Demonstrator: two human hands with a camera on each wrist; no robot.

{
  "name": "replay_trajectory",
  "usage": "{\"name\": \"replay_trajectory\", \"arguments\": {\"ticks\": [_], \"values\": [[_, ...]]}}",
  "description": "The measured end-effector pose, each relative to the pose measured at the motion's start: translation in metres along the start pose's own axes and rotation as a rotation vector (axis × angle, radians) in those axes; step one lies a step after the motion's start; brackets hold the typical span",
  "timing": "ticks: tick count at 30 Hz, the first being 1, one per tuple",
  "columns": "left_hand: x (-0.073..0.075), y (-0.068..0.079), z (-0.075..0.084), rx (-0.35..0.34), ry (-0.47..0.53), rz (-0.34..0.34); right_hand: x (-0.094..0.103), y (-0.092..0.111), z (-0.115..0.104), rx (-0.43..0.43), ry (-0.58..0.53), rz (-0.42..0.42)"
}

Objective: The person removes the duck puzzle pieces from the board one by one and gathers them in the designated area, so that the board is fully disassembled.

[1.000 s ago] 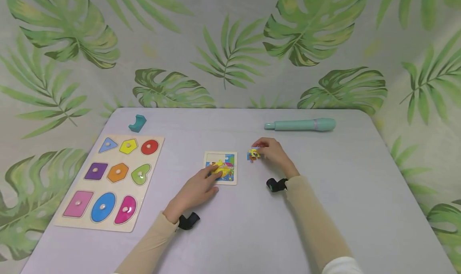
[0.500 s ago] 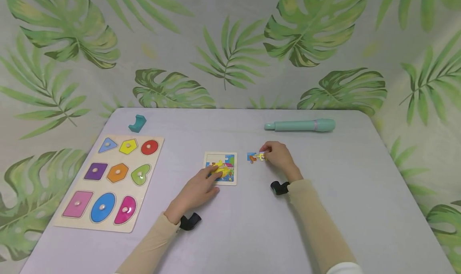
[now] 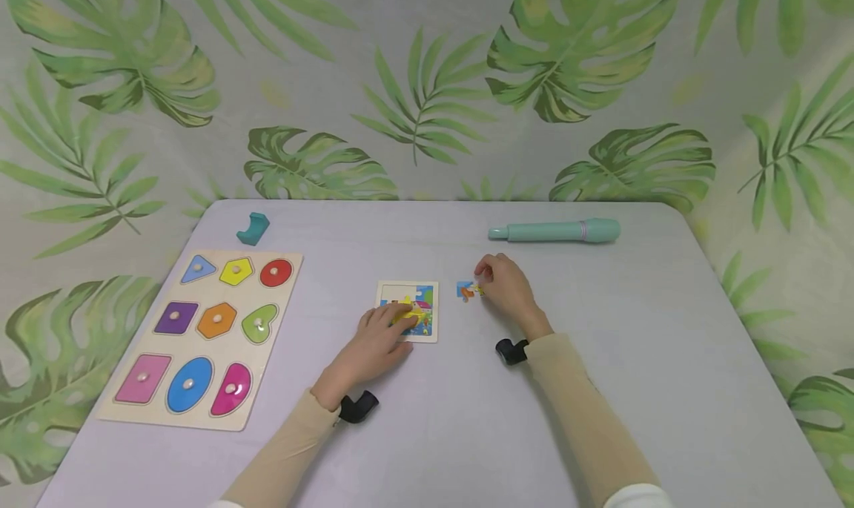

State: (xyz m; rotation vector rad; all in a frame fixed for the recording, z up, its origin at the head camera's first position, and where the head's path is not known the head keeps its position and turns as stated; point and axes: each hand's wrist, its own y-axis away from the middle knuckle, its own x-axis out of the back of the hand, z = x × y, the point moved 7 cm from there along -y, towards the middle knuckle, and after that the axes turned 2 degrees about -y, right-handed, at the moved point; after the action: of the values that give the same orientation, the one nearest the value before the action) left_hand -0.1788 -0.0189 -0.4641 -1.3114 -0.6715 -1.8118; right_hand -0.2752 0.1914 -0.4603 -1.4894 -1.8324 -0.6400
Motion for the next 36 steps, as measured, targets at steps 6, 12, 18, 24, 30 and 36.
{"name": "replay_trajectory", "arguments": {"ticks": [6,12,18,24,30,36], "values": [[0.002,-0.003,0.003,-0.063,0.009,0.018,-0.027,-0.002,-0.028,0.095,-0.168,-0.083],[0.002,-0.005,0.003,-0.076,0.001,0.014,-0.052,-0.007,-0.051,0.156,-0.126,-0.2],[0.001,-0.004,0.003,-0.077,-0.039,0.005,-0.064,-0.01,-0.063,0.157,-0.015,-0.235],[0.001,-0.005,0.005,-0.063,-0.078,0.016,-0.07,-0.009,-0.065,0.143,0.034,-0.234],[0.0,-0.005,0.007,-0.045,-0.087,-0.003,-0.071,-0.005,-0.071,0.158,-0.008,-0.223],[0.0,-0.006,0.006,-0.045,-0.056,-0.005,-0.067,-0.004,-0.071,0.148,-0.057,-0.209]]}}
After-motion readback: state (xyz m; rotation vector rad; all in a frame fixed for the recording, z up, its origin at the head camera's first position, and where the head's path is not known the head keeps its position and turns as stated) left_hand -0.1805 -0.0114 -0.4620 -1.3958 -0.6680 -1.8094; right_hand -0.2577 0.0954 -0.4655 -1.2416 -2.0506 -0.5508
